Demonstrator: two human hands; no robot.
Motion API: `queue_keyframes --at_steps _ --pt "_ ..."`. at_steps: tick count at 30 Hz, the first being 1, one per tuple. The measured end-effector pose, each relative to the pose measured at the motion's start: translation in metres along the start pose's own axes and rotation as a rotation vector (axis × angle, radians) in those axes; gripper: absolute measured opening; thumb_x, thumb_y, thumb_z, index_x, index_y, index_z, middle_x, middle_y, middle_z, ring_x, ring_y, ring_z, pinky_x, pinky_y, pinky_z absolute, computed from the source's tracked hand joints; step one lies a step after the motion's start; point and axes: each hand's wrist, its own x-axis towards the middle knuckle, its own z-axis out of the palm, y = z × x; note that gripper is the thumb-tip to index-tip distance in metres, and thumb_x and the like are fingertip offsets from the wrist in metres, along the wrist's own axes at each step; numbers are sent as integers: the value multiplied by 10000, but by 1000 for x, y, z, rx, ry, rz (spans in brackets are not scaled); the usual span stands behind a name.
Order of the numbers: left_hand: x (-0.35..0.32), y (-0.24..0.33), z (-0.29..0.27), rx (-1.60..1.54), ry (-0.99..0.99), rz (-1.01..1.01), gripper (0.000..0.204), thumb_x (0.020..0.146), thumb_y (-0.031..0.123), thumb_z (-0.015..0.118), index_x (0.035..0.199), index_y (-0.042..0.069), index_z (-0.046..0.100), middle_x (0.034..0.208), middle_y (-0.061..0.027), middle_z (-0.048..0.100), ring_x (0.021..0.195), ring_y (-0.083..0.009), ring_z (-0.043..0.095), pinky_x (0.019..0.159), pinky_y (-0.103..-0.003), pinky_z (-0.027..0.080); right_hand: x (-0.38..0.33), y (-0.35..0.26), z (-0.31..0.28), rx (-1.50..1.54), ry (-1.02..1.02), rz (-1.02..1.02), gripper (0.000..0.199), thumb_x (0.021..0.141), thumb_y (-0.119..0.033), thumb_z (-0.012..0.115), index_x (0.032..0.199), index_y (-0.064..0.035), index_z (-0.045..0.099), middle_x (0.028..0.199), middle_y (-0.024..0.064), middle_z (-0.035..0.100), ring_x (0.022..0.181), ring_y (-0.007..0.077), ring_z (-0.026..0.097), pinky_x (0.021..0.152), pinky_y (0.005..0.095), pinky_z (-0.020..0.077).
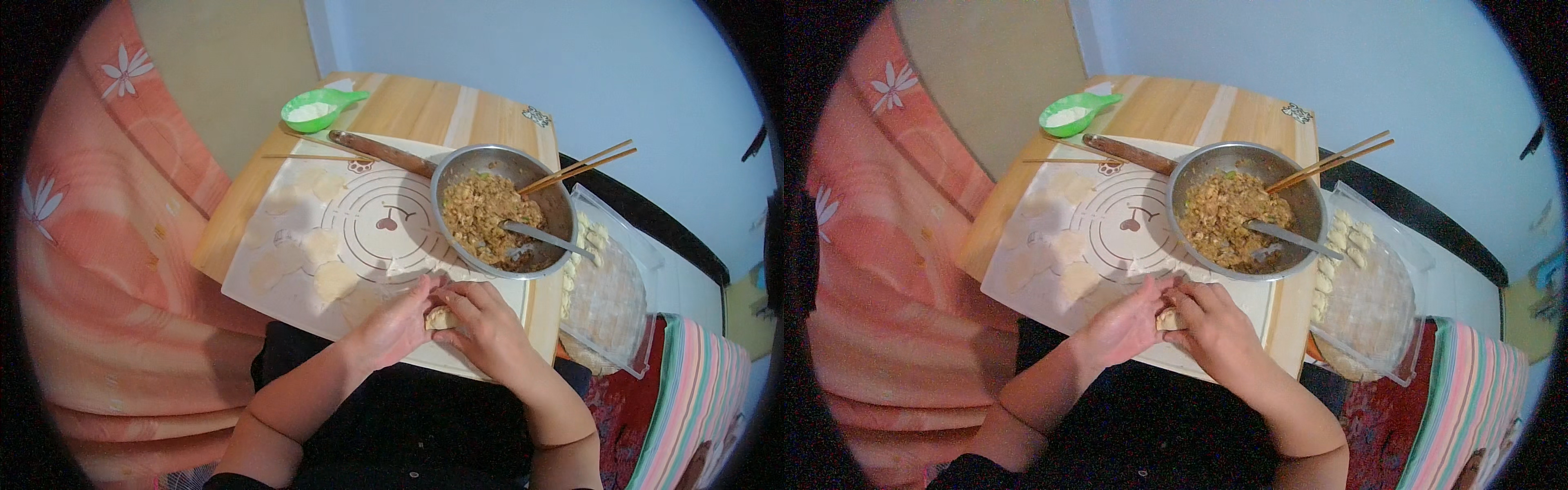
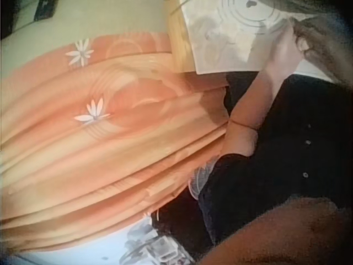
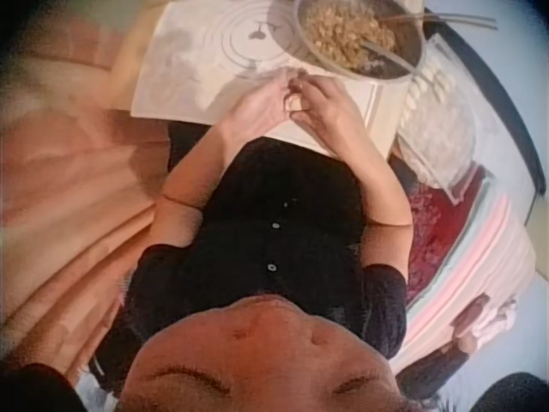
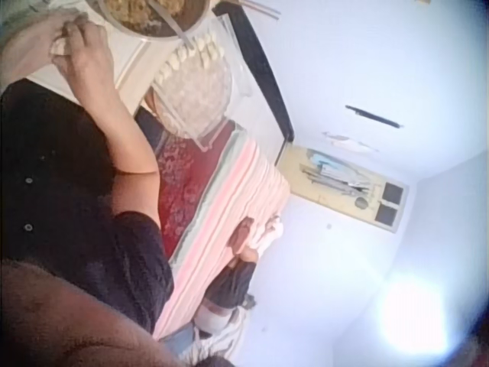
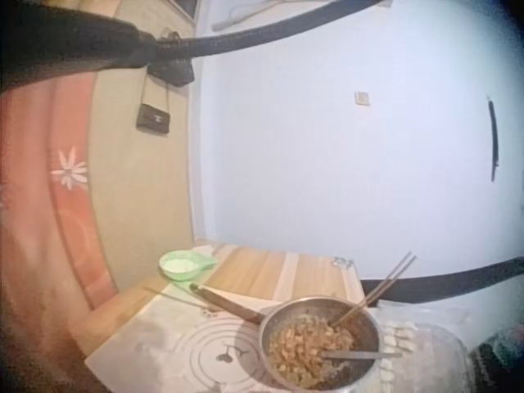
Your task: The person assembles dumplings by placing a spoonful of filling onto a round dough wrapper and folding the edges to seal it. They repeat this process multiple times, placing the finished dumplings onto a nearby tray.
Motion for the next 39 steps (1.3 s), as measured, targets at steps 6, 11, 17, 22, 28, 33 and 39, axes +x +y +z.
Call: queue_keyframes --at_steps 6,11,17,22,28,33,39 --pt "-1 5 -3 61 -78 -43 659 951 498 351 1436 100 152 1372 -131 348 1263 -251 377 1032 -451 336 -2 7 -2 115 -13 58 475 655 -157 763 1076 -31 585 1068 129 562 975 332 534 839 396 459" --pt "-3 10 -1 109 -140 -57 708 947 509 350 1452 101 67 1412 -181 293 1310 -287 327 1053 -468 304 -3 11 -2 137 -52 56 476 645 -146 771 1075 -53 589 1066 126 559 987 334 531 841 401 458" --pt "-3 3 -6 80 -103 -29 710 951 488 359 1456 112 31 1424 -173 281 1307 -290 331 1055 -471 300 -4 17 0 215 -93 68 396 653 -111 761 999 -58 576 1039 123 555 983 336 534 831 405 459" --pt "-7 10 -5 265 -55 -66 625 980 397 343 1459 118 53 1430 -151 299 1299 -278 349 1056 -468 299 -4 15 -6 328 -166 293 364 688 -72 755 996 -57 562 1017 113 590 955 263 586 811 336 484" --pt "-7 7 0 367 -4 -32 567 989 276 363 1457 104 91 1431 -160 306 1249 -286 424 1040 -440 333 -7 31 9 460 -159 284 381 739 -44 723 1078 -33 549 1064 86 610 883 191 602 773 308 489" --pt "-9 9 3 386 -39 -31 554 988 223 372 1454 101 98 1442 -174 288 1238 -311 438 1036 -433 338 -11 46 -8 607 -342 360 366 760 -56 702 1089 -34 543 1021 66 615 896 147 589 764 275 481" --pt "-10 18 11 408 -26 -4 586 958 181 426 1447 84 118 1431 -198 297 1211 -356 461 1008 -421 364 -41 82 -63 844 -384 423 314 792 -63 683 1080 -41 561 1048 25 591 916 91 546 724 253 481"
